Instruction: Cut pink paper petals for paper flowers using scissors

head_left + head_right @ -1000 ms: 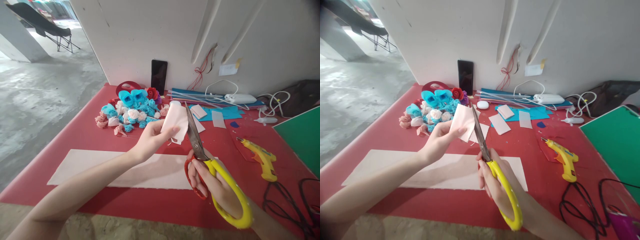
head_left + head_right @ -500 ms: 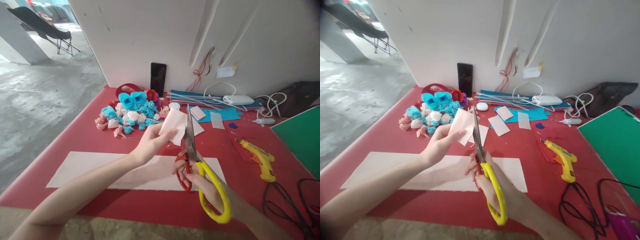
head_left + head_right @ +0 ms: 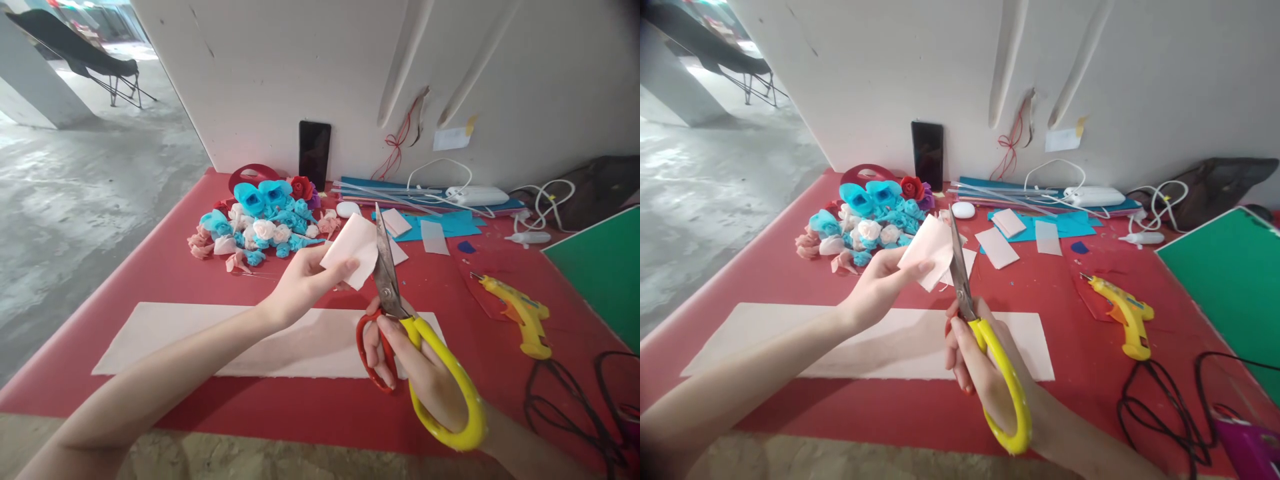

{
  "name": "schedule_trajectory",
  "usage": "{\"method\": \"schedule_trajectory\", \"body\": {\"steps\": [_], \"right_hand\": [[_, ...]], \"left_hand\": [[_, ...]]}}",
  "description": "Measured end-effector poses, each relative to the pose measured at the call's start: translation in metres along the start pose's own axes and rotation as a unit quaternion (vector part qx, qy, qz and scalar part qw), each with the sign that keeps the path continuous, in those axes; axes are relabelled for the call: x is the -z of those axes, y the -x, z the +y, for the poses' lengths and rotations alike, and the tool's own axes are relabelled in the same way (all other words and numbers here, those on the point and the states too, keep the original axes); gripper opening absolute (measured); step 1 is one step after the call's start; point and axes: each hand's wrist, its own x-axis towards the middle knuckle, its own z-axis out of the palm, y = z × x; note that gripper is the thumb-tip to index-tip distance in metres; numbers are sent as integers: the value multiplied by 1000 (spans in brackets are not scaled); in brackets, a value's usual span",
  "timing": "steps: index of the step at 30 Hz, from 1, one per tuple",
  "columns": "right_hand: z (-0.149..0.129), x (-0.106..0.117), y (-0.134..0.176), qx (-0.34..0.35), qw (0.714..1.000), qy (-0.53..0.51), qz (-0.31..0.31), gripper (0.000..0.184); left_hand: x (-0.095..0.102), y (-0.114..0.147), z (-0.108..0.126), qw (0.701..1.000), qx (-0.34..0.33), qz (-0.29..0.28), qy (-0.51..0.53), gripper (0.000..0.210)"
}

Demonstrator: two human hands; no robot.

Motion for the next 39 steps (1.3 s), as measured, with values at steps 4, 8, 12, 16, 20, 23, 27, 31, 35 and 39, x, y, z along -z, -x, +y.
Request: {"method": "schedule_trajectory", "body": {"steps": [4,8,12,16,20,23,27,31,35,39], "right_hand": [[-2,0,1,-6,1000,28,-1,36],[1,1,2,-2,999,49,-4,41],[0,0,3,-4,999,44,30,38],[-3,0,3,-22,999,19,17,30],[1,0,-1,-28,997,-64,-46,18],[8,-2,-3,-9,995,-65,-80,13],[20,-3,-4,19,998,-14,-63,20],[30,-1,-6,49,998,-22,-41,18],[23,0,-6,33,999,-23,-32,11],[6,0,-3,0,1000,-13,-10,23]], "left_hand": [[2,-2,-2,1000,-4,7,3,22],[4,-4,-4,1000,-4,13,7,23],[6,-7,-6,999,-1,28,46,20],[9,-11,-9,995,-16,49,80,19],[8,-12,-9,994,-29,51,88,17],[7,-10,-8,995,-30,55,77,17],[6,-6,-8,997,-32,47,47,19],[6,-3,-6,999,-20,36,8,23],[6,-1,-2,999,-19,-12,-23,26],[9,-1,2,996,-26,-42,-67,28]]}}
